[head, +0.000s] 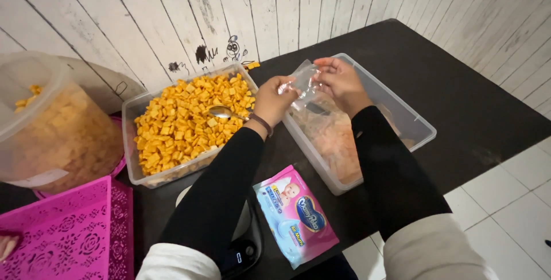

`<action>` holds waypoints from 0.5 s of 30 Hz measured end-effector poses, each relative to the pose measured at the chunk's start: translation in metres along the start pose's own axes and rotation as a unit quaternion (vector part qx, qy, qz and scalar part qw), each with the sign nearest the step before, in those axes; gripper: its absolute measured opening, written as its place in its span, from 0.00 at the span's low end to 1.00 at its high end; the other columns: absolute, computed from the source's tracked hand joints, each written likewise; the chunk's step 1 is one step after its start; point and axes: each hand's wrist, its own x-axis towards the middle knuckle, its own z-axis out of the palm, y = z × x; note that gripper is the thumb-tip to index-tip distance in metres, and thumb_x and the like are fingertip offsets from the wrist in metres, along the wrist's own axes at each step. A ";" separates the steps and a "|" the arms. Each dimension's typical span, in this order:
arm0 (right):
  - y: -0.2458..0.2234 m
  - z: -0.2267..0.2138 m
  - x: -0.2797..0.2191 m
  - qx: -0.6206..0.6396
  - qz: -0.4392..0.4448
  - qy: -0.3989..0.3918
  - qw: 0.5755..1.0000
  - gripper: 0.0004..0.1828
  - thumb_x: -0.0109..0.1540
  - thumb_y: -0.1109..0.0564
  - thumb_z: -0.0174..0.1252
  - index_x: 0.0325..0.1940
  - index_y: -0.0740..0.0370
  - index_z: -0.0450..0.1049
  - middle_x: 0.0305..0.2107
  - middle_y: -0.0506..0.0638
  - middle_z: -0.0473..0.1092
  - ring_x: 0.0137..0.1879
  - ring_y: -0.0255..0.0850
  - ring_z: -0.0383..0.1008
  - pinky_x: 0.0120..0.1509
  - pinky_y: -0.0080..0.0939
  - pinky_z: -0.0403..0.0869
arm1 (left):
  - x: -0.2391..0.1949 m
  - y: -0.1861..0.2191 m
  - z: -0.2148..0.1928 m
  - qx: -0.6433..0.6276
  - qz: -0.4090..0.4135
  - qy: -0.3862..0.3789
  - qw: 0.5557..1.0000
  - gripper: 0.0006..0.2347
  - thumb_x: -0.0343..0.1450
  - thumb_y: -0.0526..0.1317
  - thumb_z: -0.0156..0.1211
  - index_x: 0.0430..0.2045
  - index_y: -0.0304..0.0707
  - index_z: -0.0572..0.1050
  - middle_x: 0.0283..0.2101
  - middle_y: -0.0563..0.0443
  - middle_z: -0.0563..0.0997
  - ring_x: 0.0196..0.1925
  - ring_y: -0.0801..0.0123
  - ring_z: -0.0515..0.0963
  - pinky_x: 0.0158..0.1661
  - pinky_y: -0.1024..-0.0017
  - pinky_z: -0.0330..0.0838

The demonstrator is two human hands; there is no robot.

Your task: Filling small plastic bags with snacks using a spoon and weighing them on a digital scale.

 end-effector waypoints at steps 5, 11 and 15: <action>-0.032 0.037 -0.010 0.034 0.015 -0.005 0.999 0.20 0.60 0.66 0.58 0.57 0.65 0.70 0.35 0.45 0.68 0.42 0.34 0.78 0.52 0.39 0.83 | -0.001 0.012 -0.024 -0.216 -0.039 0.040 0.975 0.12 0.65 0.40 0.70 0.37 0.35 0.78 0.27 0.57 0.75 0.27 0.78 0.75 0.31 0.83 0.74; -0.034 0.108 -0.009 0.108 0.043 -0.018 0.993 0.18 0.61 0.68 0.56 0.56 0.66 0.66 0.35 0.48 0.65 0.44 0.39 0.79 0.58 0.49 0.82 | -0.008 0.014 -0.063 -0.330 -0.047 0.093 0.938 0.11 0.69 0.40 0.67 0.41 0.37 0.76 0.34 0.57 0.78 0.35 0.78 0.80 0.37 0.83 0.78; -0.028 0.160 -0.018 0.048 0.050 -0.052 0.996 0.20 0.59 0.66 0.57 0.56 0.62 0.66 0.35 0.48 0.65 0.43 0.40 0.78 0.52 0.48 0.85 | -0.017 0.017 -0.116 -0.326 -0.009 0.200 0.924 0.10 0.68 0.40 0.70 0.38 0.35 0.79 0.23 0.55 0.75 0.20 0.77 0.74 0.22 0.83 0.71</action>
